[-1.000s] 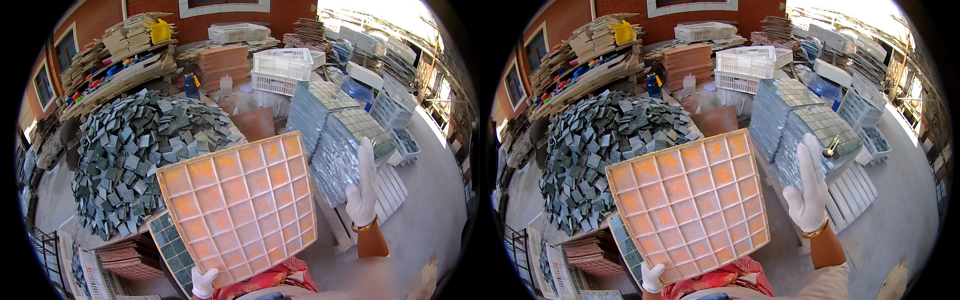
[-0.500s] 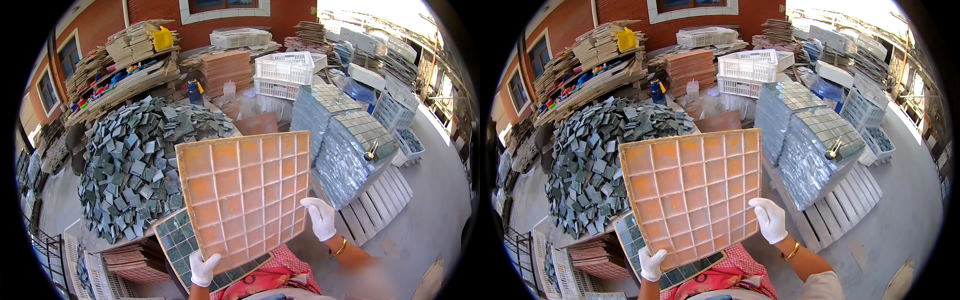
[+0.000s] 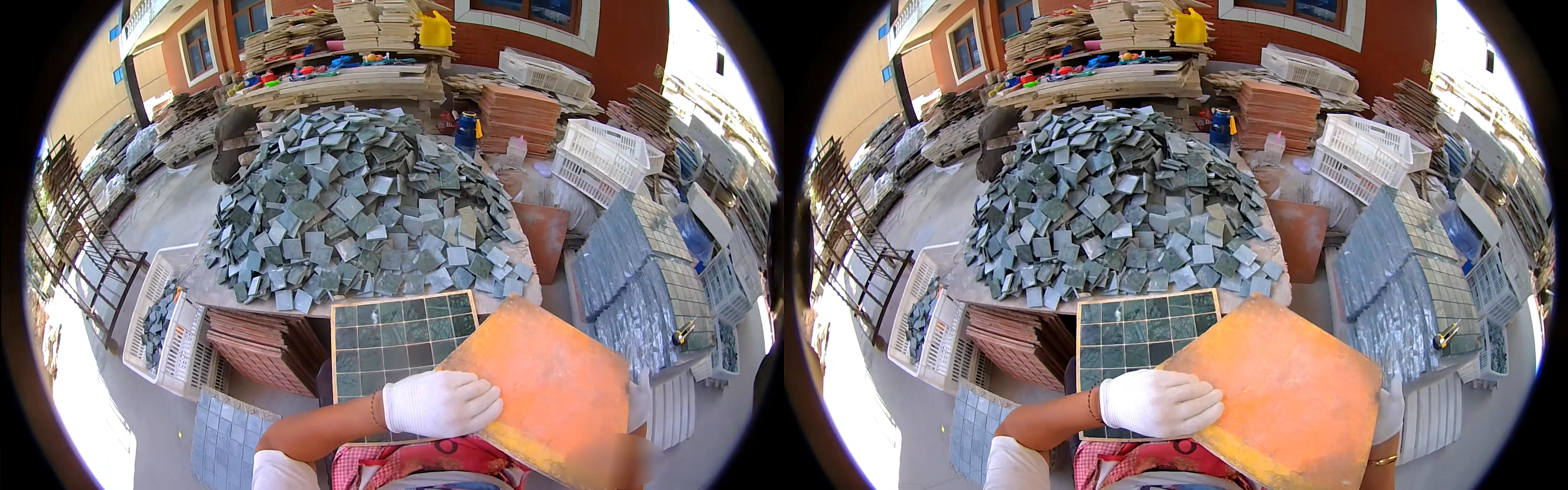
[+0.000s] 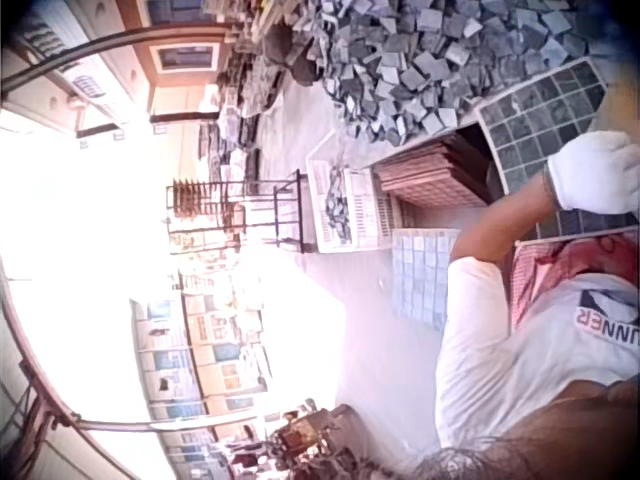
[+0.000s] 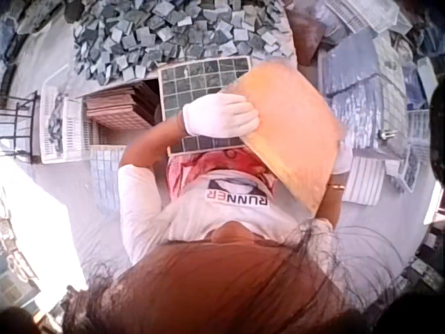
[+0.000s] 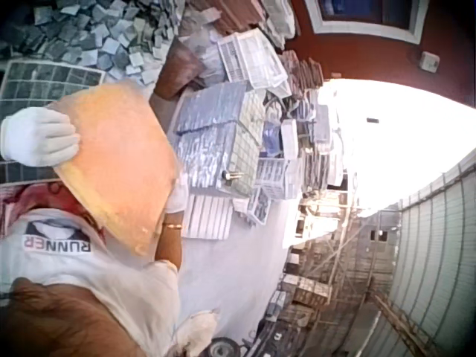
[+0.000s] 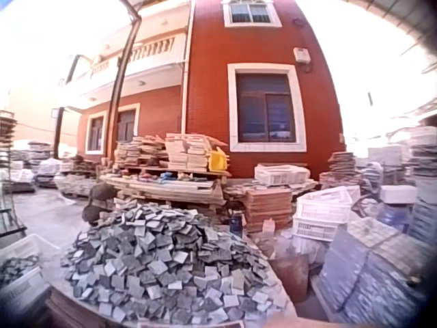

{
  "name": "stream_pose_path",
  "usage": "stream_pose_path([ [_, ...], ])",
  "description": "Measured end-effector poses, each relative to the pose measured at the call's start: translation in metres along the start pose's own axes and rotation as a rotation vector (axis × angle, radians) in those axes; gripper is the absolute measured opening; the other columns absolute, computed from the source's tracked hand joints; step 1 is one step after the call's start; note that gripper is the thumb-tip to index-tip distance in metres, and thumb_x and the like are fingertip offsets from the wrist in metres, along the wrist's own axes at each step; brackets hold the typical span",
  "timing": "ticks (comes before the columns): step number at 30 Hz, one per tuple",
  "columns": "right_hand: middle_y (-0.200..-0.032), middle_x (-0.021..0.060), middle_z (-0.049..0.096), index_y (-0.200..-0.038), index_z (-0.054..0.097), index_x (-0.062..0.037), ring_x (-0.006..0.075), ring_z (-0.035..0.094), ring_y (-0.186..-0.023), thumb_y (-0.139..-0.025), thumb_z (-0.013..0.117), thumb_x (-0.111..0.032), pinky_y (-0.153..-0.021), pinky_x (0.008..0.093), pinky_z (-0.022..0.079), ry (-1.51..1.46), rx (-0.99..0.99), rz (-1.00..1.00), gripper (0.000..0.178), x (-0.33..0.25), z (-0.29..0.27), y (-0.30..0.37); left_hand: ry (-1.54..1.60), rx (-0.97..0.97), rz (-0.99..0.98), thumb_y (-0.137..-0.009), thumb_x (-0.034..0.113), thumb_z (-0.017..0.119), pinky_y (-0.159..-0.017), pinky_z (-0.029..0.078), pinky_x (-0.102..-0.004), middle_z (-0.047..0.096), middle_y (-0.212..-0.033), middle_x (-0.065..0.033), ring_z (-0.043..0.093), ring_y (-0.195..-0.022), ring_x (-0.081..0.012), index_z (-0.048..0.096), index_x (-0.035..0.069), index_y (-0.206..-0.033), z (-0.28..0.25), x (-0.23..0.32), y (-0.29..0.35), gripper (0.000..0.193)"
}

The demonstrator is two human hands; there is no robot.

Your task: The person uses a utility knife to score and separate tiles on a grid board, then flips the board to reveal the tiles. They place the board down and begin arranging small square tiles from a pile onto the grid board.

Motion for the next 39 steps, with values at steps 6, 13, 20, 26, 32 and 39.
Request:
stream_pose_path([
  [6, -0.141, 0.0150, 0.043, -0.141, 0.033, -0.0015, 0.0275, 0.046, -0.126, -0.098, 0.043, -0.034, -0.105, 0.0436, 0.038, -0.281, 0.209, -0.081, 0.055, 0.051, 0.011, -0.032, -0.401, 0.334, -0.847, -0.080, 0.021, 0.065, -0.097, 0.041, -0.0394, 0.050, -0.132, -0.0158, 0.051, -0.114, -0.0288, 0.048, 0.003, -0.128, -0.041, -0.109, 0.055, 0.054],
  [13, -0.128, 0.0076, 0.050, -0.141, 0.031, -0.0052, 0.0204, 0.054, -0.112, -0.090, 0.063, -0.019, -0.087, 0.0355, 0.052, -0.171, 0.196, -0.343, 0.062, 0.114, 0.070, -0.044, 1.948, 1.185, -1.420, -0.089, 0.019, 0.061, -0.094, 0.045, -0.0376, 0.051, -0.131, -0.0134, 0.053, -0.115, -0.0226, 0.040, 0.001, -0.136, 0.083, 0.008, 0.119, 0.055],
  [20, -0.134, 0.0229, 0.045, -0.150, 0.012, -0.0098, 0.0388, 0.054, -0.114, -0.084, 0.056, -0.059, -0.086, 0.0494, 0.053, -0.320, 0.116, -0.032, 0.093, 0.099, 0.063, -0.024, 1.765, 0.840, -1.441, -0.083, 0.016, 0.068, -0.086, 0.050, -0.0329, 0.062, -0.113, -0.0090, 0.061, -0.100, -0.0182, 0.052, -0.005, -0.125, 0.075, 0.037, 0.233, 0.049],
  [26, -0.086, 0.0051, 0.058, -0.131, 0.048, 0.0025, 0.0088, 0.059, -0.070, -0.086, 0.054, -0.006, -0.052, 0.0197, 0.050, 0.810, 0.209, 0.100, 0.046, 0.138, 0.044, -0.040, 1.757, 0.739, -1.699, -0.083, 0.012, 0.068, -0.087, 0.050, -0.0332, 0.063, -0.112, -0.0086, 0.062, -0.099, -0.0188, 0.054, -0.006, -0.122, 0.093, 0.086, 0.271, 0.045],
  [32, -0.079, 0.0026, 0.063, -0.101, 0.065, 0.0051, 0.0091, 0.053, -0.070, -0.086, 0.058, -0.015, -0.064, 0.0280, 0.045, 0.761, 0.263, 0.052, 0.026, 0.148, 0.057, -0.062, 1.743, 0.887, -1.766, -0.084, 0.015, 0.068, -0.088, 0.049, -0.0341, 0.060, -0.118, -0.0091, 0.061, -0.100, -0.0199, 0.050, -0.005, -0.127, 0.110, 0.098, 0.274, 0.051],
  [39, -0.064, 0.0208, 0.051, -0.076, 0.056, 0.0037, 0.0301, 0.052, -0.058, -0.087, 0.057, -0.029, -0.058, 0.0413, 0.041, 1.228, 0.230, -0.056, 0.035, 0.155, 0.068, -0.104, 0.460, 0.214, -1.888, -0.091, 0.046, 0.054, -0.069, 0.049, -0.0414, 0.065, -0.076, -0.0224, 0.065, -0.076, -0.0328, 0.065, -0.003, -0.090, 0.106, 0.066, 0.309, 0.050],
])
Point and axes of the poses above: each hand's wrist, its own y-axis away from the middle knuckle, its own z-axis out of the palm, x = y × z, the point moved 7 cm from there along -y, towards the middle knuckle
